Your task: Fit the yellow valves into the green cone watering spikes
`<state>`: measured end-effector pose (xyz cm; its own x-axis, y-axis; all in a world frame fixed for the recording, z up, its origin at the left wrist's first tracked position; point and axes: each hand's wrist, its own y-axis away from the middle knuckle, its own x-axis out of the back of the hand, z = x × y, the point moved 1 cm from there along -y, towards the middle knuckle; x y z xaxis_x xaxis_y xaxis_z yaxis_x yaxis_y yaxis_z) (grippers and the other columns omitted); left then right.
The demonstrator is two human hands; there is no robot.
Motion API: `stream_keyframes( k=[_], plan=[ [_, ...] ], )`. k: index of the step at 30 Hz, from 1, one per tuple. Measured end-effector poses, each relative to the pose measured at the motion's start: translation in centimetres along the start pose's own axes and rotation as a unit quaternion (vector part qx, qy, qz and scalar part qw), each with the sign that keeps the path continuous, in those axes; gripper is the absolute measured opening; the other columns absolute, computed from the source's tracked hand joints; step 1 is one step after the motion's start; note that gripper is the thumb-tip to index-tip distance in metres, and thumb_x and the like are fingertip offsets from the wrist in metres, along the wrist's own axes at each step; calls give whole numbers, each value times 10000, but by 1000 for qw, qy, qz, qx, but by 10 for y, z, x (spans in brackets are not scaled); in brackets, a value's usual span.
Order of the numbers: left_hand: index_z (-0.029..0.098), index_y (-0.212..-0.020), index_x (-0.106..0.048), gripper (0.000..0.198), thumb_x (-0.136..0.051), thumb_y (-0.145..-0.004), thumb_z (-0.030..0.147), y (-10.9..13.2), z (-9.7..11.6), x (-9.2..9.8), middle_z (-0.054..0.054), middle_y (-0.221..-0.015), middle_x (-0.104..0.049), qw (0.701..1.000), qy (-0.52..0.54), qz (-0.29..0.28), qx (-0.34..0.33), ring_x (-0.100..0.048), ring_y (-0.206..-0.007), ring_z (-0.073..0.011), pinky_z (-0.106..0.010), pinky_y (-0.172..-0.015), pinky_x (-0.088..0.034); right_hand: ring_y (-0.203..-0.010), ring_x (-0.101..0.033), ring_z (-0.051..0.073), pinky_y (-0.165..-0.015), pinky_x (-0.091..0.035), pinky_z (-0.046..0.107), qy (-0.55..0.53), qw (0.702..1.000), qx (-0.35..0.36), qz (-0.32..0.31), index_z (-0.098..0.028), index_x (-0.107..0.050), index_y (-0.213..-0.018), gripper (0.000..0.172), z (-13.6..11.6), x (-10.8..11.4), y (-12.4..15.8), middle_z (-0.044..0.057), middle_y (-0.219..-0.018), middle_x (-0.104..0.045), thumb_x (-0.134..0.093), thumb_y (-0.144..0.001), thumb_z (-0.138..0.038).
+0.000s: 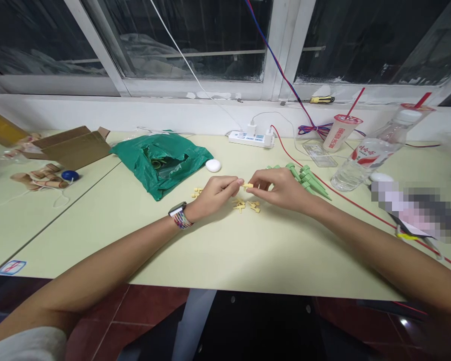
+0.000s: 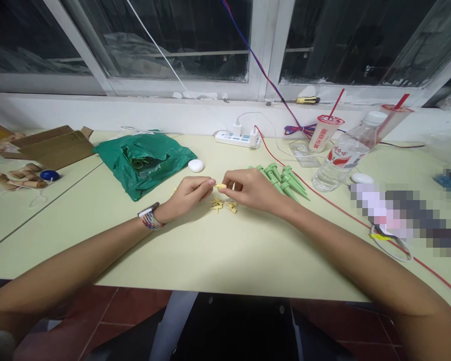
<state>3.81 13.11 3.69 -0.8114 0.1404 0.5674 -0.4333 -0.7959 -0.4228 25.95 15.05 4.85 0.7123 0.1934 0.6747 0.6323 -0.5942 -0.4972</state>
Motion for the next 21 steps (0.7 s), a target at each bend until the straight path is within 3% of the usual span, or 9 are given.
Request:
stream_keyframes(
  k=[3, 7, 11, 15, 19, 21],
  plan=[
    [180, -663, -520, 493, -455, -1064, 459, 0, -6, -1, 23, -594, -460, 1000, 1, 10, 16, -410, -563, -115, -273, -558, -319, -625, -621, 141, -599, -436, 275, -3, 1000, -7, 4, -209, -675, -854, 209, 2, -1, 0, -5, -715, -680, -677, -968, -384],
    [193, -933, -619, 240, -610, -990, 426, -1, -11, 2, 25, -697, -563, 1000, 28, 5, -6, -496, -613, -128, -255, -567, -363, -614, -612, 140, -590, -421, 274, 5, 1000, -15, 4, -208, -671, -848, 215, 6, -1, 0, -9, -699, -676, -688, -960, -391],
    [186, -824, -599, 295, -552, -1022, 399, -3, -10, 3, 25, -664, -542, 1000, 13, -11, -3, -478, -605, -126, -262, -580, -352, -621, -607, 136, -597, -407, 270, 18, 1000, -18, -3, -205, -671, -861, 158, 11, -2, 1, -7, -710, -677, -677, -957, -330],
    [191, -672, -485, 429, -484, -1049, 395, -3, -10, 3, 28, -618, -472, 1000, -10, 16, 14, -433, -592, -126, -279, -600, -344, -660, -602, 146, -625, -393, 273, 53, 999, -10, -7, -204, -669, -866, 145, 16, -3, 2, 9, -752, -679, -654, -960, -314],
    [193, -699, -492, 402, -436, -1055, 372, -3, -16, 6, 26, -634, -470, 998, -46, 16, 37, -435, -606, -134, -284, -609, -341, -685, -599, 148, -642, -368, 265, 83, 995, -44, -21, -196, -667, -864, 155, 18, -1, 2, 21, -770, -693, -655, -948, -326],
    [189, -780, -553, 293, -476, -1024, 331, -3, -19, 9, 20, -677, -510, 995, -101, -8, 20, -456, -628, -141, -286, -609, -331, -685, -594, 146, -638, -346, 263, 102, 989, -84, -63, -195, -681, -864, 143, 18, 0, 1, 20, -775, -706, -668, -928, -322]
  ],
)
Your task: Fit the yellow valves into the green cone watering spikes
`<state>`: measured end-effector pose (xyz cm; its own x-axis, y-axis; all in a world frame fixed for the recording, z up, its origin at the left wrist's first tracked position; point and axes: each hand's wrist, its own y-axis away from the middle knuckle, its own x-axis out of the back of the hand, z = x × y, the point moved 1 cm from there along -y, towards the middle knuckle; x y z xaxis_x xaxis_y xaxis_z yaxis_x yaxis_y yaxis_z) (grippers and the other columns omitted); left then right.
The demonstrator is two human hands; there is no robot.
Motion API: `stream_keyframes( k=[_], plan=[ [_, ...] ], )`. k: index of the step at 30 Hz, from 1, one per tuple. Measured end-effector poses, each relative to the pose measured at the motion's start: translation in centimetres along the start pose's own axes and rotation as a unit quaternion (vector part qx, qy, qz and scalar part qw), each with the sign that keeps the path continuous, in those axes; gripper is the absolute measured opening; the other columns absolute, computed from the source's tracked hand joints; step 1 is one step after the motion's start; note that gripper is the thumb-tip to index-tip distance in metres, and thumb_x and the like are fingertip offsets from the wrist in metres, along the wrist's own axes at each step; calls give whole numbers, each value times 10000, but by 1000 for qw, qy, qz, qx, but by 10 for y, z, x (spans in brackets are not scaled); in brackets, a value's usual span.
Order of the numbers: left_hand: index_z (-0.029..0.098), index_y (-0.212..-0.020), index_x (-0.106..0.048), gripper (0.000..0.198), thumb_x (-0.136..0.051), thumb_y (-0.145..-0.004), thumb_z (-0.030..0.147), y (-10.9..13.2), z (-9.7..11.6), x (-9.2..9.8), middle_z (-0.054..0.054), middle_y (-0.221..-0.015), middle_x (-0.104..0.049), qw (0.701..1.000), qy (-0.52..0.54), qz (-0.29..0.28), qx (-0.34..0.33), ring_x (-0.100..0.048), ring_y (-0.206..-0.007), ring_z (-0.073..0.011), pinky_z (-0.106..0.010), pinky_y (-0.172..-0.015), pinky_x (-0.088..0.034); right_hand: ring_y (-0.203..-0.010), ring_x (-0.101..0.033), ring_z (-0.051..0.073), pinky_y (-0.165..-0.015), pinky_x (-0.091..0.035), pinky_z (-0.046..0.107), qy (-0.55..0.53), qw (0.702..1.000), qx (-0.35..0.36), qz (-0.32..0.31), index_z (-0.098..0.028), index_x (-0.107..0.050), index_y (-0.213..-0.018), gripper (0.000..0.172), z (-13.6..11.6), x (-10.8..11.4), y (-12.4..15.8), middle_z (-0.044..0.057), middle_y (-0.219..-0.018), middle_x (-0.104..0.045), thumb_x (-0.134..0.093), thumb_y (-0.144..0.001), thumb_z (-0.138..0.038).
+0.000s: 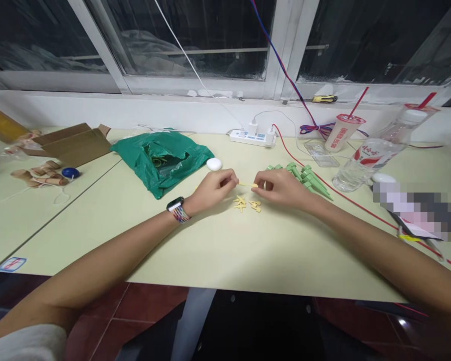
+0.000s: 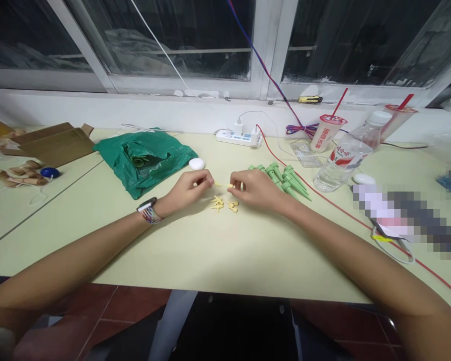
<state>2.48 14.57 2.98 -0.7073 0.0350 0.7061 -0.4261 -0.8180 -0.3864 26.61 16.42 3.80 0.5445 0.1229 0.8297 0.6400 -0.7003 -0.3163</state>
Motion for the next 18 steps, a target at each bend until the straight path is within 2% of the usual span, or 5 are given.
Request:
stream_keyframes(
  k=[3, 5, 14, 18],
  plan=[
    [188, -881, -610, 153, -513, -972, 263, 2, -2, 1, -1, -785, -586, 993, -96, -42, -49, -500, -670, -150, -297, -639, -350, -665, -577, 142, -616, -319, 267, 6, 994, -51, -98, -196, -701, -838, 168, 1, 0, 0, 19, -771, -712, -675, -908, -347],
    [191, -904, -626, 138, -513, -957, 248, 3, -3, 0, -14, -852, -611, 987, -137, -59, -63, -526, -694, -155, -305, -668, -376, -654, -567, 140, -603, -313, 273, -5, 988, -69, -136, -196, -705, -833, 205, 2, 0, 0, 20, -765, -705, -662, -914, -379],
    [201, -868, -671, 164, -524, -922, 250, 1, -5, 0, -24, -861, -620, 968, -222, -93, -76, -544, -684, -167, -328, -656, -382, -651, -559, 132, -605, -335, 271, -50, 982, -85, -161, -192, -685, -844, 228, 4, 0, -1, 9, -764, -688, -667, -889, -414],
    [192, -852, -680, 185, -515, -922, 237, 1, -5, 1, -37, -847, -620, 959, -257, -83, -88, -553, -708, -183, -340, -652, -376, -657, -560, 132, -602, -337, 270, -50, 982, -87, -159, -194, -686, -843, 208, 3, 1, 0, 11, -777, -689, -673, -879, -398]
  ],
)
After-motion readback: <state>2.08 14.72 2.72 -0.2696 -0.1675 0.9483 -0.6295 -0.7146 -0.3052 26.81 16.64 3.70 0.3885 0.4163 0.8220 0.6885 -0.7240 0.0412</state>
